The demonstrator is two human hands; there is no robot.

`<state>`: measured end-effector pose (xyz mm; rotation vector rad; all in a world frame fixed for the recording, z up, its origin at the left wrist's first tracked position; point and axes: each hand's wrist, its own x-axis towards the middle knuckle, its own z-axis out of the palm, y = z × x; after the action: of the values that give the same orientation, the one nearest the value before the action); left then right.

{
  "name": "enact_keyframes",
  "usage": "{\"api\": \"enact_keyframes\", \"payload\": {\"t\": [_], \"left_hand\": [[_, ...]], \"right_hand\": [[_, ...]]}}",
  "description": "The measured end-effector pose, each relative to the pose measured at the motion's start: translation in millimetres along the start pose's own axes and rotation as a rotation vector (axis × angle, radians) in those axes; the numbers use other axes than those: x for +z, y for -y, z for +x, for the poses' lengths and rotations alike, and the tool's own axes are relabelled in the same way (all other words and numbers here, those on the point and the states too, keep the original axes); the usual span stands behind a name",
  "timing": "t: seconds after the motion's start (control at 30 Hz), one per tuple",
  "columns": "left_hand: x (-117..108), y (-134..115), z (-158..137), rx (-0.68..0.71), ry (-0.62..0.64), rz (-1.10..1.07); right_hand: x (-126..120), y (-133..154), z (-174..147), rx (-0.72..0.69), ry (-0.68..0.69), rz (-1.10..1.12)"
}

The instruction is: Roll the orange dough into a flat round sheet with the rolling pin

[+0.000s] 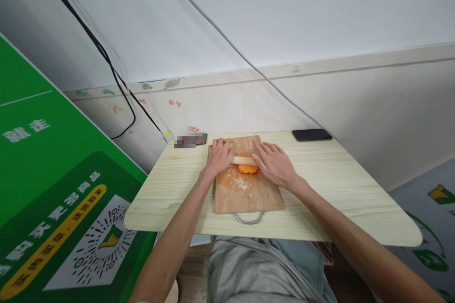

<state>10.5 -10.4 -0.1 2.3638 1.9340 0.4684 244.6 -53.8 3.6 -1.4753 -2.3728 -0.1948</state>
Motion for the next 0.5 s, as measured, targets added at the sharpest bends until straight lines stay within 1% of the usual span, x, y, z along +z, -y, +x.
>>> {"api": "enact_keyframes", "payload": {"t": [0.5], "left_hand": [[3, 2, -12, 0.026, -0.051, -0.022]], "right_hand": [[-3, 9, -8, -0.008, 0.014, 0.025]]}}
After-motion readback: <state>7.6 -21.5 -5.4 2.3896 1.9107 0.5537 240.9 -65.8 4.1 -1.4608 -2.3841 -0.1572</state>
